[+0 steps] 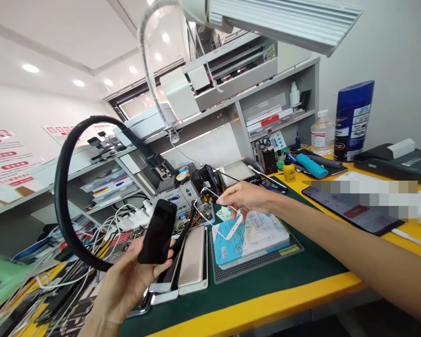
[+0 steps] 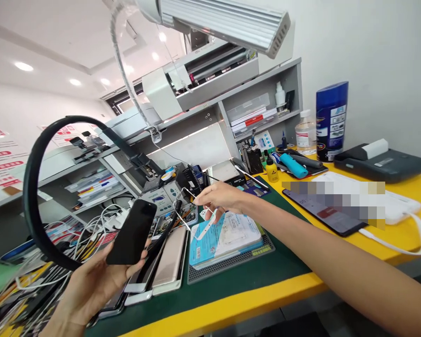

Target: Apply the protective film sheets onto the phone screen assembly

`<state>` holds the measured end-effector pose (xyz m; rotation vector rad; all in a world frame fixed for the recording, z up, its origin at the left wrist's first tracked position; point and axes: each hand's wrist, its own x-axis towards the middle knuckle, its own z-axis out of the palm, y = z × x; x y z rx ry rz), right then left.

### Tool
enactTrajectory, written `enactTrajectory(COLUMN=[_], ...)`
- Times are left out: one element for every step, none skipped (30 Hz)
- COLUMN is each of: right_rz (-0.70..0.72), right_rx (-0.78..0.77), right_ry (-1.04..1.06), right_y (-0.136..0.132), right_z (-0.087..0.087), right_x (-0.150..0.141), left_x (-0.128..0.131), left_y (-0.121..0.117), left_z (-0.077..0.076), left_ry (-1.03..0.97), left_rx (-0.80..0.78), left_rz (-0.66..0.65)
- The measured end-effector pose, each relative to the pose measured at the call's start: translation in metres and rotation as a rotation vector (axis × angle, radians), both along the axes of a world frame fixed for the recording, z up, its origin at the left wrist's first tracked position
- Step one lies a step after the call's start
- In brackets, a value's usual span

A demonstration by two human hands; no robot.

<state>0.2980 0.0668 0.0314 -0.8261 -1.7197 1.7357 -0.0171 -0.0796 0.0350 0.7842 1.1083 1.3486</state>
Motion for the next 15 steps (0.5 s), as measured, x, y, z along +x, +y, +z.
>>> enactTrajectory(right_rz=[0.017,0.029,0.039,0.045,0.044,0.04,0.036,0.033,0.033,0.034,0.039,0.044,0.047,0.049,0.048], right_rx=[-0.003,-0.002,0.001,0.006,0.011,0.017,0.022,0.025,0.029,0.035,0.043,0.053,0.066,0.081,0.098], right_ry=[-0.002,-0.006,-0.011,-0.018,-0.028,-0.042,-0.058,-0.079,-0.102,-0.128,-0.154,-0.179,-0.201,-0.218,-0.231], right_y=[-0.003,-0.006,-0.009,-0.012,-0.015,-0.018,-0.02,-0.022,-0.024,-0.024,-0.024,-0.023,-0.021,-0.018,-0.014], right_z=[-0.002,-0.003,-0.005,-0.006,-0.008,-0.009,-0.01,-0.011,-0.011,-0.011,-0.009,-0.007,-0.004,0.0,0.004], right_x=[-0.003,-0.007,-0.011,-0.015,-0.018,-0.022,-0.026,-0.03,-0.035,-0.04,-0.045,-0.051,-0.058,-0.067,-0.078], left_x=[-0.003,-0.005,-0.007,-0.009,-0.01,-0.011,-0.012,-0.014,-0.015,-0.018,-0.02,-0.023,-0.026,-0.029,-0.032], left_y=[0.0,0.001,0.001,0.002,0.002,0.001,0.0,-0.004,-0.008,-0.015,-0.023,-0.033,-0.044,-0.055,-0.066], left_z=[0.001,0.003,0.004,0.005,0.006,0.008,0.009,0.011,0.013,0.015,0.017,0.02,0.022,0.025,0.027], left_ry=[-0.03,-0.056,-0.078,-0.094,-0.111,-0.127,-0.142,-0.154,-0.161,-0.168,-0.169,-0.173,-0.193,-0.195,-0.181], left_rx=[0.025,0.051,0.072,0.092,0.109,0.125,0.145,0.168,0.191,0.217,0.235,0.228,0.227,0.239,0.276], left_rz=[0.013,0.024,0.035,0.045,0.055,0.065,0.079,0.094,0.111,0.132,0.15,0.162,0.179,0.194,0.218])
